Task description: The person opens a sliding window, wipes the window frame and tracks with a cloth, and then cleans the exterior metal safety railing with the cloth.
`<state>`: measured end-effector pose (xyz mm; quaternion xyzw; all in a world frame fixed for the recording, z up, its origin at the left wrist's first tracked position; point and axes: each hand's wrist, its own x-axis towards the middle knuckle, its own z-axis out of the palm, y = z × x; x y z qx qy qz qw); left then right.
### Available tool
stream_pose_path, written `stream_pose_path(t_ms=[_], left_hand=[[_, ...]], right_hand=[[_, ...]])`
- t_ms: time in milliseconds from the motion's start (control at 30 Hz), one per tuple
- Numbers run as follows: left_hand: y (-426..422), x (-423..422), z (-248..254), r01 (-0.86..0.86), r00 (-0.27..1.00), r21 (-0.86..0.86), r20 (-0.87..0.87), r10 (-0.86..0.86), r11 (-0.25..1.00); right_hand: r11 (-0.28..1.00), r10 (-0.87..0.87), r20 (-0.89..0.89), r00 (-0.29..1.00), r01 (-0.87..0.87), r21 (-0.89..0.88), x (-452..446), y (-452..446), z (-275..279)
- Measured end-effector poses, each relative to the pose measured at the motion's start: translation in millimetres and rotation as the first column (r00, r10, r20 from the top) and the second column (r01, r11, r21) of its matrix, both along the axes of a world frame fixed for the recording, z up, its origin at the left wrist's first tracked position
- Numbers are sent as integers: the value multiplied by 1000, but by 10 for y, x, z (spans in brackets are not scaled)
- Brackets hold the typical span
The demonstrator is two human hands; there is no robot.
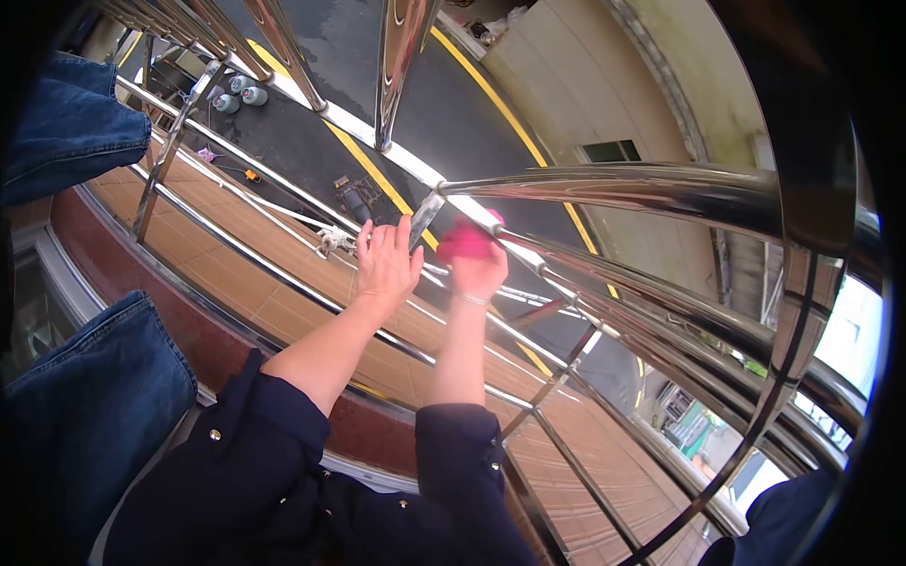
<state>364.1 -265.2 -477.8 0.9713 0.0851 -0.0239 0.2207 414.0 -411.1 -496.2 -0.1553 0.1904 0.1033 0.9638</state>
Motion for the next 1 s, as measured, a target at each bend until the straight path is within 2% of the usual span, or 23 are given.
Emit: stream_pose_path(t_ms=[67, 133, 200, 300, 333, 400, 433, 467, 533, 567, 633, 667, 733, 800, 867, 933, 1000], left_hand=[[16, 6, 6, 1, 1000, -14, -3, -1, 1000], [20, 12, 9, 1, 1000, -27, -11, -2, 1000], [20, 16, -2, 5, 1000, -38, -1, -5, 999], [19, -2, -6, 3, 1000, -32, -1, -3, 999], [10, 4, 1, 6, 1000, -27, 1, -6, 1000], [-5, -4, -34, -4, 1000, -5, 27, 4, 1000], [-12, -14, -55, -11, 999, 6, 38, 11, 1000], [-8, -10, -44, -8, 999, 6, 31, 8, 1000], [-2, -5, -16, -2, 1000, 6, 14, 2, 1000], [-9, -8, -17, -3, 1000, 10, 17, 3, 1000], [-3, -2, -25, -6, 1000, 20, 28, 6, 1000], [-2, -8, -30, -7, 1000, 12, 23, 7, 1000], [-6, 3, -44, -13, 1000, -4, 16, 13, 1000], [7, 14, -53, -5, 1000, -8, 20, 5, 1000], [5, -3, -39, 0, 1000, -2, 17, 0, 1000], [-2, 5, -16, -5, 1000, 14, 17, 5, 1000], [2, 10, -6, -7, 1000, 10, 10, 7, 1000]], right_hand=[[971, -230, -193, 954, 213, -106, 26, -81, -153], [936, -351, -245, 904, 343, -79, -33, -495, -329], [852, -522, -249, 816, 490, -182, -134, -887, -336], [884, -447, -305, 841, 467, -8, -304, -1220, -307], [875, -483, -302, 822, 469, -122, -379, -1267, -284], [820, -555, -279, 783, 459, -342, -452, -1015, 156], [824, -495, -131, 859, 416, -384, -576, -1199, 89], [772, -455, -39, 890, 371, -516, -554, -1151, 310], [639, -401, 120, 908, 372, -673, -462, -1406, 434], [561, -274, 133, 953, 270, -783, -388, -1521, 488], [330, -10, 92, 996, 90, -940, -147, -1711, 542], [122, 197, 30, 980, 6, -992, -51, -1839, 450], [-330, 519, -211, 829, -34, -944, 151, -2107, 159], [-458, 681, -374, 629, -32, -888, 401, -2141, 243], [-574, 722, -510, 467, -8, -819, 517, -2065, 409], [-674, 690, -616, 381, 28, -738, 597, -1743, 734], [-714, 666, -658, 351, 42, -699, 654, -1584, 898]])
